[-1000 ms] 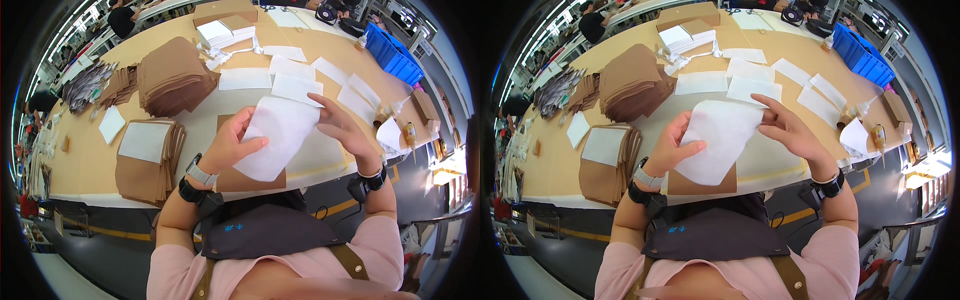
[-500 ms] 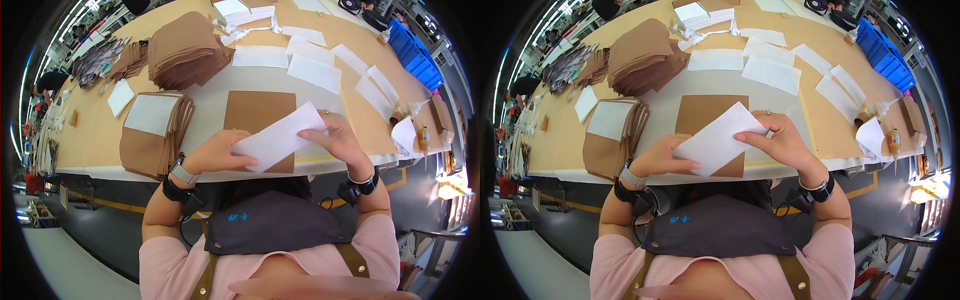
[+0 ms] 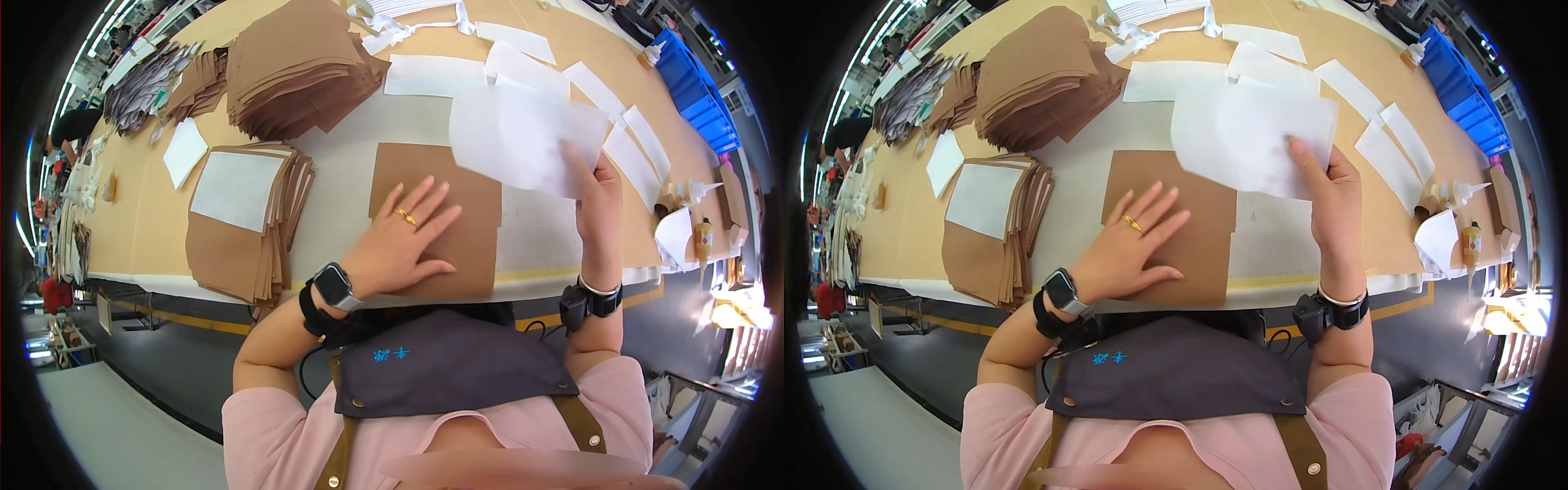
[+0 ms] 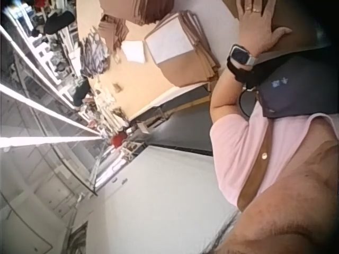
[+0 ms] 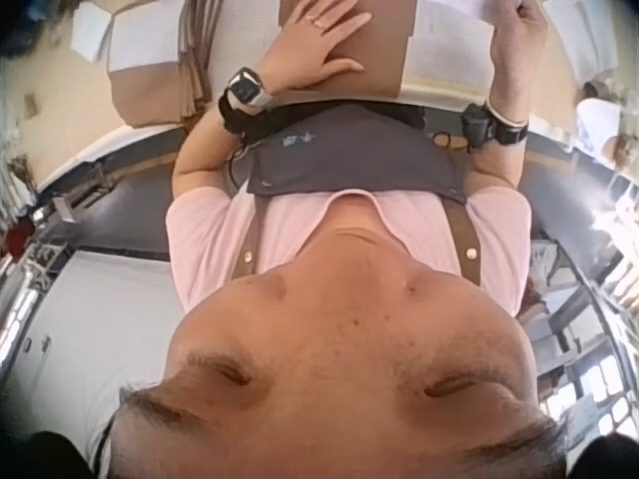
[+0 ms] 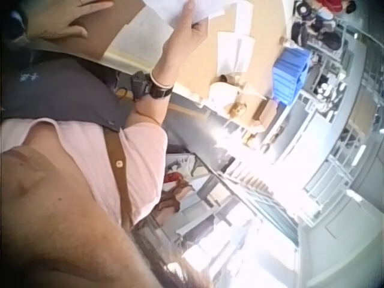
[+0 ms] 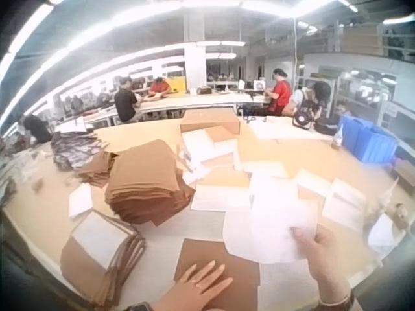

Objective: Placing white protective sheets inside brown leather components of a bag.

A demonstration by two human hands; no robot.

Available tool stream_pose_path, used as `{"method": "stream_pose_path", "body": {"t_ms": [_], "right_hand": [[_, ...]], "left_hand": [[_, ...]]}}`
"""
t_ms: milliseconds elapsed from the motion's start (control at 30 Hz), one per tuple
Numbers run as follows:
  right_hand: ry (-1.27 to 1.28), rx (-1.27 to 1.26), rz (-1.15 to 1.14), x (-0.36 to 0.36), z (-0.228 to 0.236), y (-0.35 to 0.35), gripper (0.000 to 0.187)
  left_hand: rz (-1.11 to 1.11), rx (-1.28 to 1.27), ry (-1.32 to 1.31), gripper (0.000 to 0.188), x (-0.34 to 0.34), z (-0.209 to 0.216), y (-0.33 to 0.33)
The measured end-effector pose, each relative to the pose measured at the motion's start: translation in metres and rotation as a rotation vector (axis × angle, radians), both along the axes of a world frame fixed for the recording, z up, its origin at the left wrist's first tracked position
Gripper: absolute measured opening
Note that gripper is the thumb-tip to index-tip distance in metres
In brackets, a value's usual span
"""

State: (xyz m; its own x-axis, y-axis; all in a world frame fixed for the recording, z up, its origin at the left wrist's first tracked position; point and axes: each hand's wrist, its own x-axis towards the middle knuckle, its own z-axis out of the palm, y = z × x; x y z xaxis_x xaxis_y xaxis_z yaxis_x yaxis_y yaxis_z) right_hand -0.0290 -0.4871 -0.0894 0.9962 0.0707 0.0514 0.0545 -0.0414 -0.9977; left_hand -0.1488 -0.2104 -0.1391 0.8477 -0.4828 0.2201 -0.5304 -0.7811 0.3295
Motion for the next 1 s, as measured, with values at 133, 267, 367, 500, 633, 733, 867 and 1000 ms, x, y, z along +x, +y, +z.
{"method": "stream_pose_path", "body": {"t_ms": [133, 267, 367, 500, 633, 733, 867, 1000], "right_hand": [[0.023, 0.213, -0.016, 0.003, 0.007, 0.0, 0.029], [0.064, 0.277, 0.02, 0.004, 0.006, 0.008, 0.029], [0.124, 0.308, 0.075, 0.002, 0.008, 0.014, 0.029], [0.155, 0.33, 0.138, -0.002, 0.015, 0.03, 0.028], [0.164, 0.385, 0.321, -0.011, 0.03, 0.049, 0.027], [0.202, 0.421, 0.412, -0.017, 0.03, 0.062, 0.028], [0.188, 0.197, 0.32, -0.017, 0.011, 0.06, 0.03], [0.144, -0.124, 0.327, -0.011, -0.016, 0.05, 0.03]], "left_hand": [[0.066, 0.062, 0.093, 0.079, -0.007, -0.008, -0.018], [0.105, 0.063, 0.096, 0.078, -0.009, -0.007, -0.026], [0.114, 0.054, 0.113, 0.078, -0.011, -0.006, -0.028], [0.169, -0.259, 0.195, 0.084, -0.005, -0.002, -0.016], [0.19, -1.338, 0.768, 0.088, 0.019, 0.007, 0.027], [-0.15, -1.935, 1.234, 0.076, 0.033, 0.018, 0.036], [0.236, -1.692, 0.917, 0.052, 0.031, 0.027, 0.023], [0.466, -1.366, 0.663, 0.029, 0.032, 0.016, 0.034]]}}
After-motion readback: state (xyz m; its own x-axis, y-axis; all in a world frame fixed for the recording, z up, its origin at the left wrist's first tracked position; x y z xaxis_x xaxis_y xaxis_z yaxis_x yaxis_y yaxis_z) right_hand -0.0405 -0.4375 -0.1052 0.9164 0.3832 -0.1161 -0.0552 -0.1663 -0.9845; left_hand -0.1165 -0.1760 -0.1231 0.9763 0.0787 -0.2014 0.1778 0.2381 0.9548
